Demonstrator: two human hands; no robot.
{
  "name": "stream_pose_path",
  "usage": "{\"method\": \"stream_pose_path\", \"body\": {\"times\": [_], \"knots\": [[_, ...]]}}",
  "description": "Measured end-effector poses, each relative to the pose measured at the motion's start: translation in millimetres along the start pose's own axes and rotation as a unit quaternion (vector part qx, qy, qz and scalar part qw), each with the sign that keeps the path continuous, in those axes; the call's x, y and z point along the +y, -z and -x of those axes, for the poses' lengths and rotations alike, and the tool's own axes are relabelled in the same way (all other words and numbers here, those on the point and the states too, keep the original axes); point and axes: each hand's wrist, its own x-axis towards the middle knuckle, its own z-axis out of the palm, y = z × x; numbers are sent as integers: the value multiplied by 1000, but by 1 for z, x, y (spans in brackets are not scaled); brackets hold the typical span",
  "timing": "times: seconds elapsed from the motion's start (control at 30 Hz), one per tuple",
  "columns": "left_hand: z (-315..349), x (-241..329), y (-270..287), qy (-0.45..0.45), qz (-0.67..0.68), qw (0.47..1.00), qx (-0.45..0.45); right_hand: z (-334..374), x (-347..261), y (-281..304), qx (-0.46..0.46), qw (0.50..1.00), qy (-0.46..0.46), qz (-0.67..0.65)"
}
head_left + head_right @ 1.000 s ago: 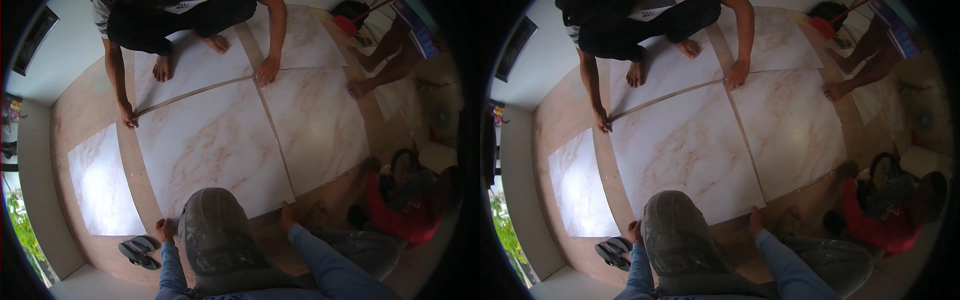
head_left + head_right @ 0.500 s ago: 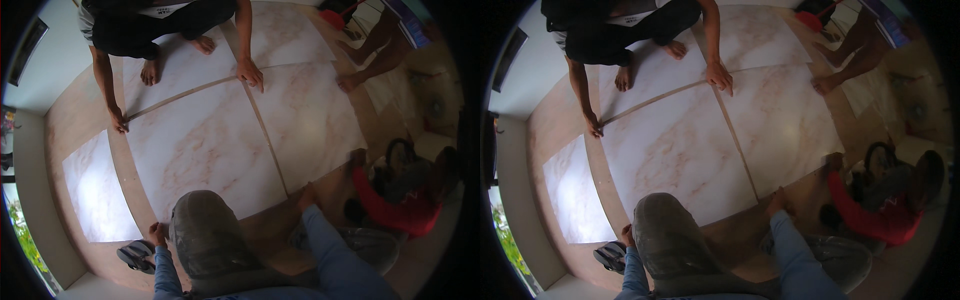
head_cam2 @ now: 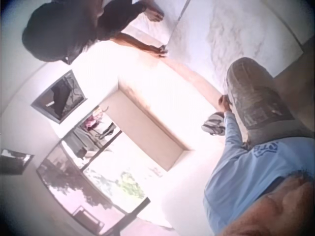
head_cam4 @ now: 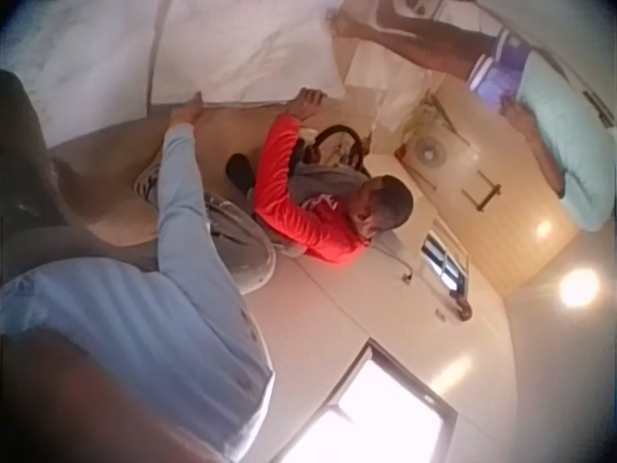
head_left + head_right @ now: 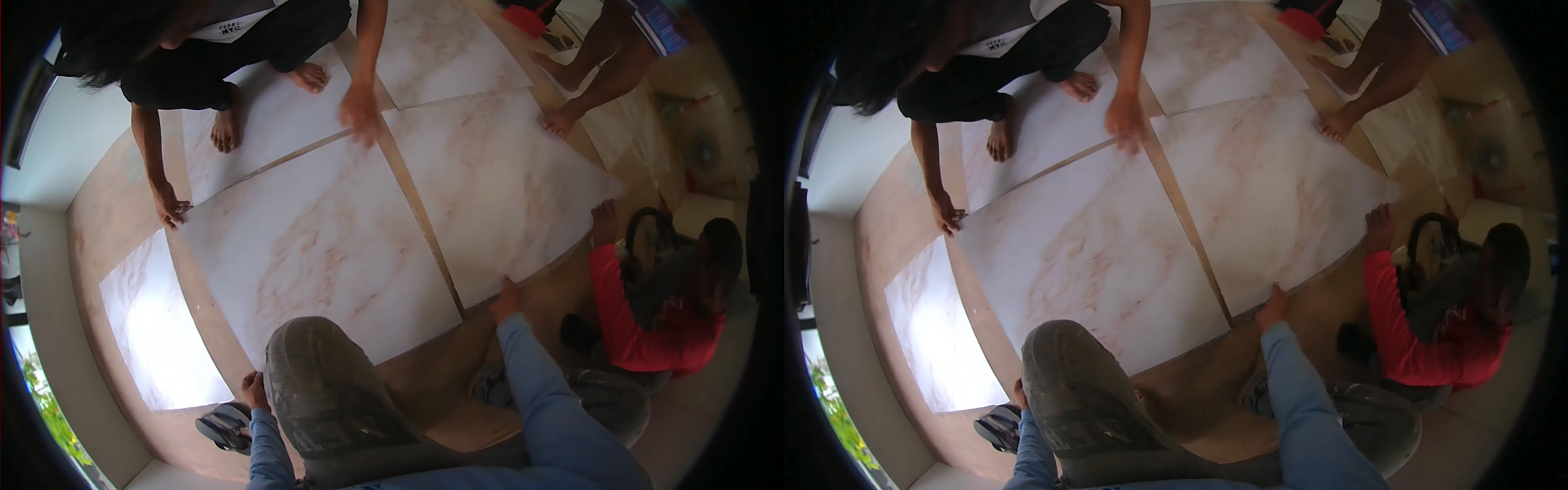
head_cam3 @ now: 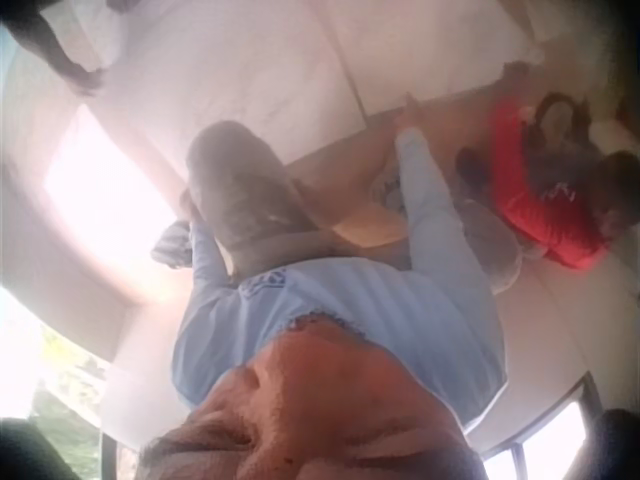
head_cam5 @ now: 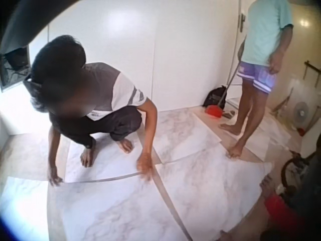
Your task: The person lays adhesive floor sheets onto a wooden surface, working with several other people to align and smooth the material. The person removes the plastic backing from a sheet and presses it down firmly by hand.
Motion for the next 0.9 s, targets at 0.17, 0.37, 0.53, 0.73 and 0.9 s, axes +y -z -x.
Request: {"method": "stream_pose_path", "body": {"times": [0.17,0.37,0.53,0.73,0.9], "knots": [[6,6,14,5,1,1000,-4,-9,-53,-5,145,703,-388,-578],[14,30,-14,-10,35,999,-36,5,71,0,147,921,-342,-110],[2,4,2,-38,-111,992,34,5,22,18,245,841,-373,-306],[-19,2,-14,-29,-183,981,56,-4,-78,84,368,837,-354,-197],[-61,27,-12,-127,-139,979,76,-84,-138,71,265,900,-6,-345]]}}
